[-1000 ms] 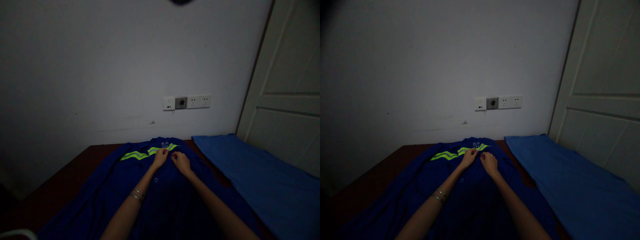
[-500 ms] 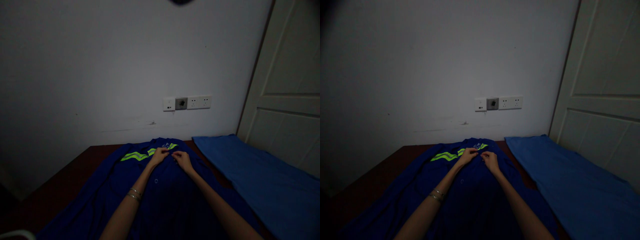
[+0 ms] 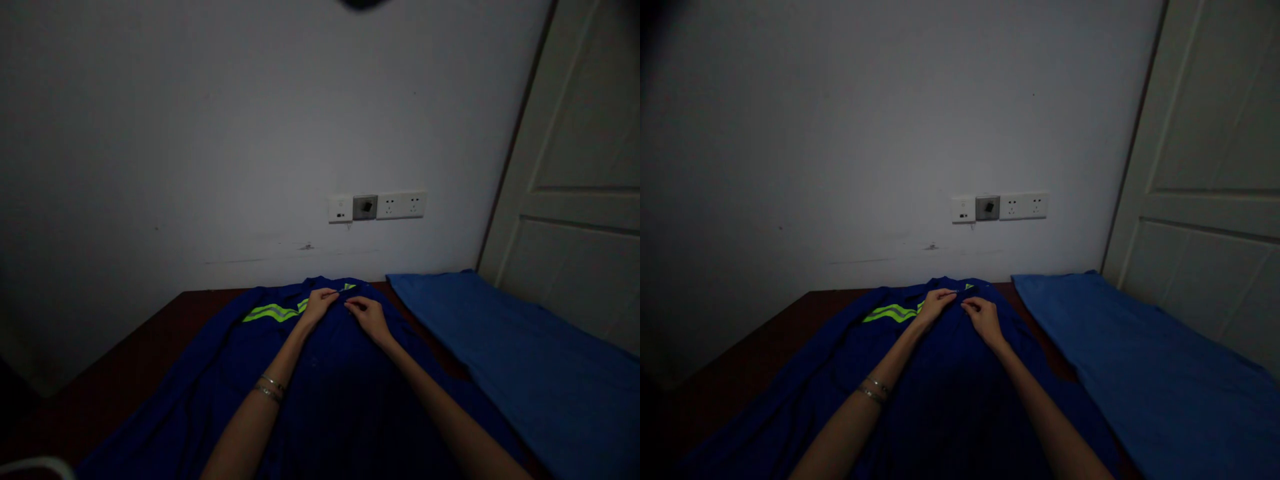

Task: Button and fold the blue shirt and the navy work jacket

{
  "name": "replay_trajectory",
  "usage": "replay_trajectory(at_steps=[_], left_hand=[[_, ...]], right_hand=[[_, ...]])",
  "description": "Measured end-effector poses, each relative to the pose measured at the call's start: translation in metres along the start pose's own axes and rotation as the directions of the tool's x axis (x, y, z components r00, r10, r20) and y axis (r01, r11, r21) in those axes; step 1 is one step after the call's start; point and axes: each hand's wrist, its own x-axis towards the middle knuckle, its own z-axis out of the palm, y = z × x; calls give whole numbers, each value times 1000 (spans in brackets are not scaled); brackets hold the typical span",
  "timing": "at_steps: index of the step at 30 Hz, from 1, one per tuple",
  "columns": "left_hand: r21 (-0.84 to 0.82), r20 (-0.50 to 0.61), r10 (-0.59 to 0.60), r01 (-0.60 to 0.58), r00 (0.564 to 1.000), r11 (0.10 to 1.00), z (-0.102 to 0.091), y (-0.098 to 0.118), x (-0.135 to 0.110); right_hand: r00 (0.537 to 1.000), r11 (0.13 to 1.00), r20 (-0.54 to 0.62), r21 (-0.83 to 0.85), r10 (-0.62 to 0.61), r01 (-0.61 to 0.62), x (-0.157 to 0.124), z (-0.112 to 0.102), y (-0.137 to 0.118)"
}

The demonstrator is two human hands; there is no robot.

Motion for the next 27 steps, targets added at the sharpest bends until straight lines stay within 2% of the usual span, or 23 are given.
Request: replay_trajectory(at_steps=[4, 10, 18, 22, 27], left_hand=[[9, -42, 22, -21, 999, 1000, 1, 1, 1], [16, -102, 34, -33, 994, 999, 5, -3, 3], [25, -97, 36, -34, 995, 999, 3, 1, 4], [39, -84, 38, -34, 996, 999, 3, 2, 4], [61, -74, 76, -72, 994, 996, 3, 3, 4]], right_hand=[[996, 996, -26, -40, -87, 85, -1, -1, -1], [986, 981, -4, -95, -168, 167, -2, -3, -5], [984, 978, 16, -110, -179, 179, -4, -3, -7], [968, 946, 71, -204, -242, 251, -5, -7, -13], [970, 922, 109, -302, -219, 242, -8, -8, -21]])
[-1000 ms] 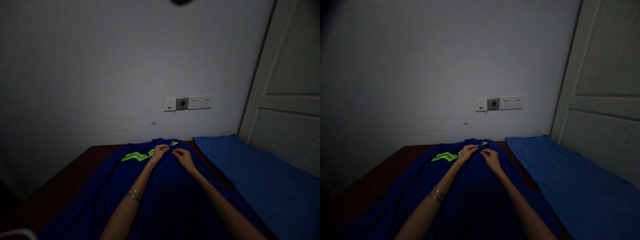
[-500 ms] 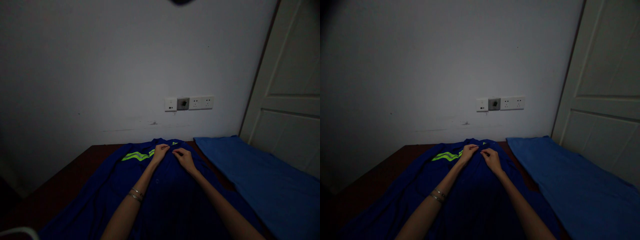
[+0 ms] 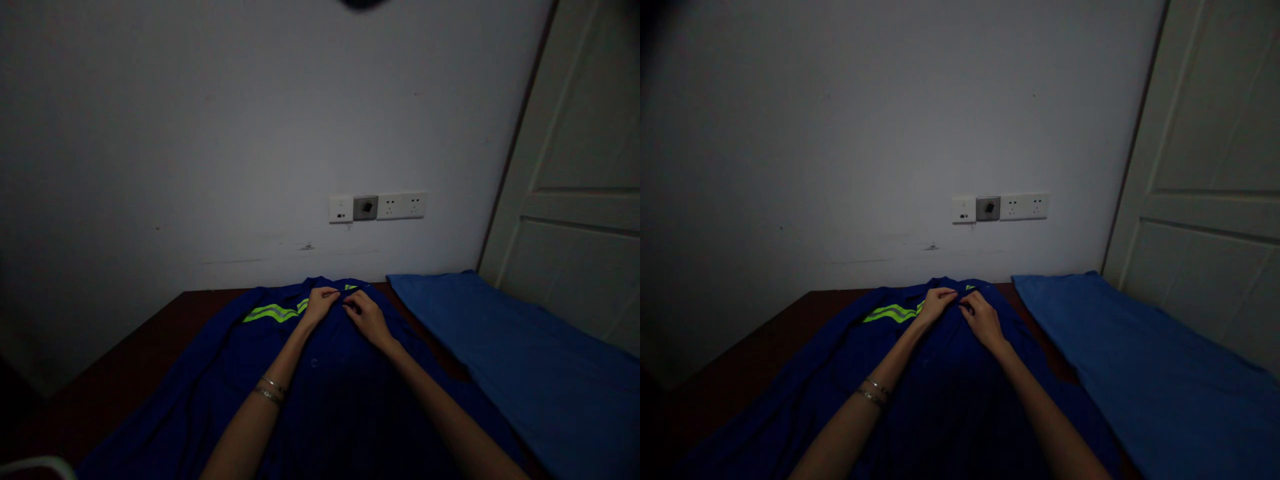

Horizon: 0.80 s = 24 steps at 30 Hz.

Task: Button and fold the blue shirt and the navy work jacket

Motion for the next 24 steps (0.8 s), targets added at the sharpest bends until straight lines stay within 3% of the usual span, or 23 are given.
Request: replay_trajectory(at_steps=[5, 13, 24], left_hand=[[18, -5, 12, -12, 1000, 1000, -1, 3, 0], [68, -38, 19, -16, 999, 998, 0, 8, 0], [143, -91, 46, -33, 995, 989, 4, 10, -3]], right_hand=[[1000, 998, 1, -60, 21, -21, 0, 3, -3], [1000, 998, -23, 70, 11, -9, 3, 7, 3], [999, 997, 1, 60, -44, 44, 1, 5, 0]])
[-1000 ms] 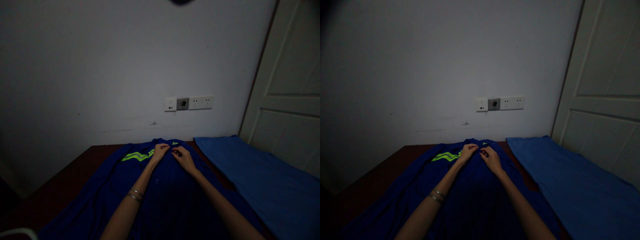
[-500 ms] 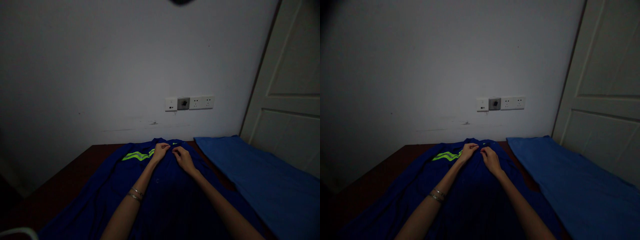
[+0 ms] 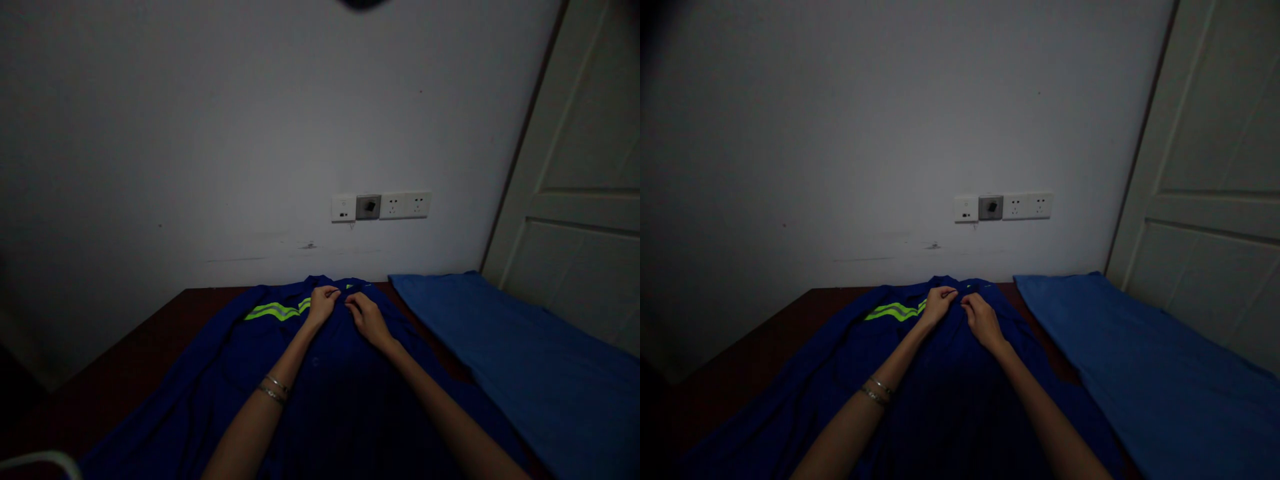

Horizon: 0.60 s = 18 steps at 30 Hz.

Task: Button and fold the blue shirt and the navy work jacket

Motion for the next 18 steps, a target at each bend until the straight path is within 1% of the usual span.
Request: replay_trajectory(at_steps=[3, 5, 7, 9, 11, 13, 16, 18], left_hand=[[-12, 6, 2, -2, 1000, 1000, -2, -1, 1], [-52, 46, -18, 20, 999, 998, -5, -3, 2], [-131, 102, -64, 77, 993, 988, -9, -5, 3], [-231, 145, -109, 141, 983, 963, -12, -6, 3], [-321, 168, -136, 185, 976, 929, -14, -6, 3], [-383, 182, -165, 224, 969, 896, -14, -5, 2], [-425, 197, -210, 276, 958, 862, -13, -3, 2], [-428, 199, -211, 279, 957, 860, -13, -2, 1]], right_hand=[[1000, 999, -20, 30, -17, 18, 0, 1, 2], [999, 997, -50, 80, 0, 4, 0, 4, 4], [995, 987, -82, 152, 59, -46, 0, 7, 6], [983, 961, -93, 244, 155, -129, 0, 10, 7], [961, 914, -80, 339, 263, -222, 0, 12, 7], [937, 862, -60, 416, 345, -291, 1, 13, 6], [921, 819, -57, 481, 386, -314, 2, 14, 6], [917, 806, -64, 505, 393, -310, 2, 15, 7]])
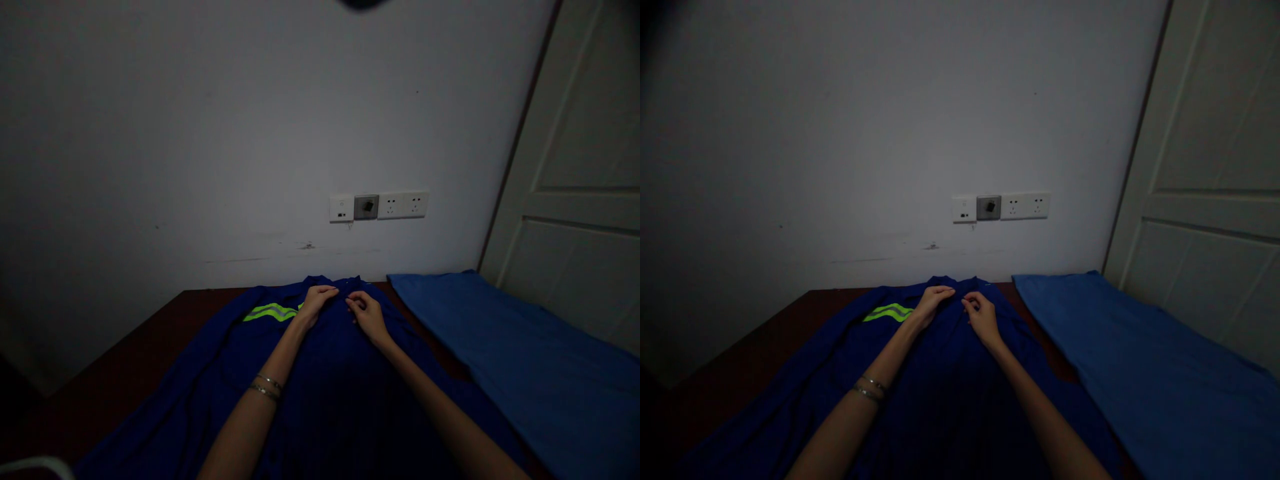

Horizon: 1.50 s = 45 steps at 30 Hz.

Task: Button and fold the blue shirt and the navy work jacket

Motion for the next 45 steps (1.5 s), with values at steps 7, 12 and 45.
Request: replay_trajectory(at_steps=[7, 12, 45], left_hand=[[86, 94, 0, -8, 996, 996, 3, 0, -4], [152, 31, 108, -111, 994, 982, 4, 0, -2], [168, -24, 213, -206, 977, 964, -34, 7, 12]], right_hand=[[1000, 999, 9, 38, 7, -7, 1, 0, 2], [986, 976, 54, -145, -157, 164, -1, -3, -7], [812, 682, 371, -443, -451, 582, -9, -9, -32]])
